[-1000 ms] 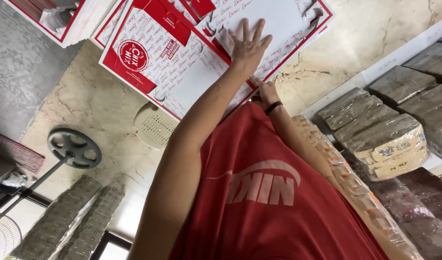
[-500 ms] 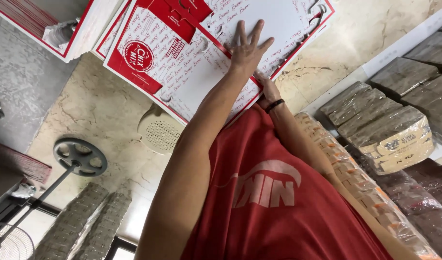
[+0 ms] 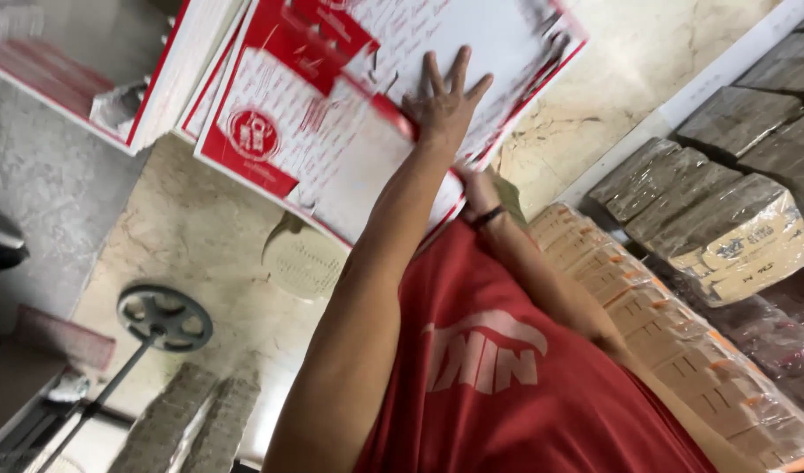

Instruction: Folding and assembling flat cardboard sheets into boxes by hand.

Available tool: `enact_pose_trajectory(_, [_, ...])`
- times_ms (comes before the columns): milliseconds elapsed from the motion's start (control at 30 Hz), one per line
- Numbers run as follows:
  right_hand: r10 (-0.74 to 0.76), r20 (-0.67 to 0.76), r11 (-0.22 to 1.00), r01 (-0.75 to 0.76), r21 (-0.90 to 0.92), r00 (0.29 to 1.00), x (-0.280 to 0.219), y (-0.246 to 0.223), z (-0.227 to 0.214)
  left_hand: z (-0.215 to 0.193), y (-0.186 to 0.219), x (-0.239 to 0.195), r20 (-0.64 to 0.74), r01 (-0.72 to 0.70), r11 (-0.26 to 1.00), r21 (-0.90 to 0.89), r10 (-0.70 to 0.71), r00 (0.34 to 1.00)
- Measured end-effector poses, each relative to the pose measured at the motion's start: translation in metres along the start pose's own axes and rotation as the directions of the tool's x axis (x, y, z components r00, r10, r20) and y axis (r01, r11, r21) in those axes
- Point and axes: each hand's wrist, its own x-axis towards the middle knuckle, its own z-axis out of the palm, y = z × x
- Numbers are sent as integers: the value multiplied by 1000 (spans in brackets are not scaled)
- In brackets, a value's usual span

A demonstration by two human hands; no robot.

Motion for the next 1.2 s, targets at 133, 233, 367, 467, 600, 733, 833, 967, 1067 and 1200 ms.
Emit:
enact_pose_trajectory(133, [-366, 35, 780, 327, -533, 930, -2, 33, -32, 46, 22, 5, -243, 37, 978, -204, -88, 966])
enact_pose_trajectory(233, [-520, 190, 531, 489, -692, 833, 35, 25, -39, 1, 0, 4, -135, 42, 986, -161, -64, 989])
enact_pose_trajectory(367, [-322, 159, 652, 341, -677, 933, 16, 10, -46, -9, -6, -11, -23, -7, 982, -187, 3, 1000])
enact_pose_trajectory(467, [-186, 72, 856, 197, -478, 980, 49, -8, -61, -29, -20, -24, 21, -15, 916, -402, 26, 999])
enact_pose_trajectory(600, [-261, 30, 945, 262, -197, 965, 64, -91, -55, -23, -22, -31, 10, -23, 818, -575, 35, 999])
enact_pose_trajectory(733, [-347, -9, 925, 341, -167, 938, 118, -161, -69, 3, -4, -10, -87, -61, 681, -730, -4, 996])
enact_pose_trajectory(833, [-360, 92, 889, 371, -270, 929, 107, -203, -51, -50, 8, -37, -131, -95, 581, -809, -20, 991])
enact_pose_trajectory(967, [-556, 404, 538, 685, -492, 726, 118, -215, -44, -94, 35, -30, -188, -112, 481, -869, -112, 976])
enact_pose_trajectory(1067, [-564, 579, 291, 797, -529, 589, 52, -233, -27, -89, 65, 15, -165, -74, 408, -910, -193, 967])
enact_pose_trajectory(1200, [-481, 635, 330, 796, -507, 604, 38, -247, -34, -104, 72, 0, -131, -35, 368, -929, -238, 962])
